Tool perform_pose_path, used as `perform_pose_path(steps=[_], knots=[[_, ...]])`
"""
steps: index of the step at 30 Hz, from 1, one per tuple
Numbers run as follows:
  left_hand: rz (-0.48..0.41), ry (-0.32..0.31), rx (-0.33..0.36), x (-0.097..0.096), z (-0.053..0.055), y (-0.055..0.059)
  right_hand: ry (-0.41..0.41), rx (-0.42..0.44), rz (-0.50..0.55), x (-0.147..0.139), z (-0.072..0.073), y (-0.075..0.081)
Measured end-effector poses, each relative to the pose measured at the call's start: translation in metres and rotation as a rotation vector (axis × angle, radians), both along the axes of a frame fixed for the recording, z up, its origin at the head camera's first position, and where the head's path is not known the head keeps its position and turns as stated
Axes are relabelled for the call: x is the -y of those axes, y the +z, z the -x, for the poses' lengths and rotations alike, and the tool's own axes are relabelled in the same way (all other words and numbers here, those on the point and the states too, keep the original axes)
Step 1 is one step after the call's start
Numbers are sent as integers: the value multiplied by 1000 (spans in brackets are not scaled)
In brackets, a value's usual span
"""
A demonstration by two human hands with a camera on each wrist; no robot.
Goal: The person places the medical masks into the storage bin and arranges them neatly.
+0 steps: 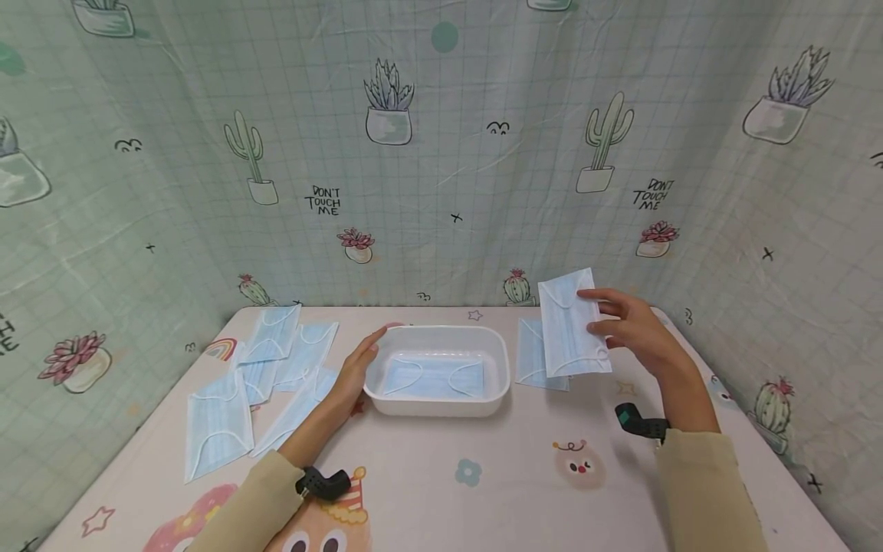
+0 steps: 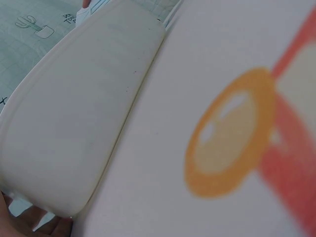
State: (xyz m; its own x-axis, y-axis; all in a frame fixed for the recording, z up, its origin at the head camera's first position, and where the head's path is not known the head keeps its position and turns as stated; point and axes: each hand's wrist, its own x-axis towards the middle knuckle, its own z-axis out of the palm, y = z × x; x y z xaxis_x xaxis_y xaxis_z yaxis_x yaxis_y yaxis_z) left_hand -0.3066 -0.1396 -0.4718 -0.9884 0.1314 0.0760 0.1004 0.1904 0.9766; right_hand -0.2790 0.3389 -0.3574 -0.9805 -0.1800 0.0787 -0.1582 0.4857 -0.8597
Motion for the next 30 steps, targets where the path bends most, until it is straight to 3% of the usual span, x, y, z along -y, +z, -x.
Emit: perform_pose_path(steps=[14, 30], knots=[[-7, 15, -19, -2, 0, 1, 31, -30, 32, 10, -2, 3], [10, 17, 6, 0, 1, -4, 45, -88, 22, 23, -3, 4]])
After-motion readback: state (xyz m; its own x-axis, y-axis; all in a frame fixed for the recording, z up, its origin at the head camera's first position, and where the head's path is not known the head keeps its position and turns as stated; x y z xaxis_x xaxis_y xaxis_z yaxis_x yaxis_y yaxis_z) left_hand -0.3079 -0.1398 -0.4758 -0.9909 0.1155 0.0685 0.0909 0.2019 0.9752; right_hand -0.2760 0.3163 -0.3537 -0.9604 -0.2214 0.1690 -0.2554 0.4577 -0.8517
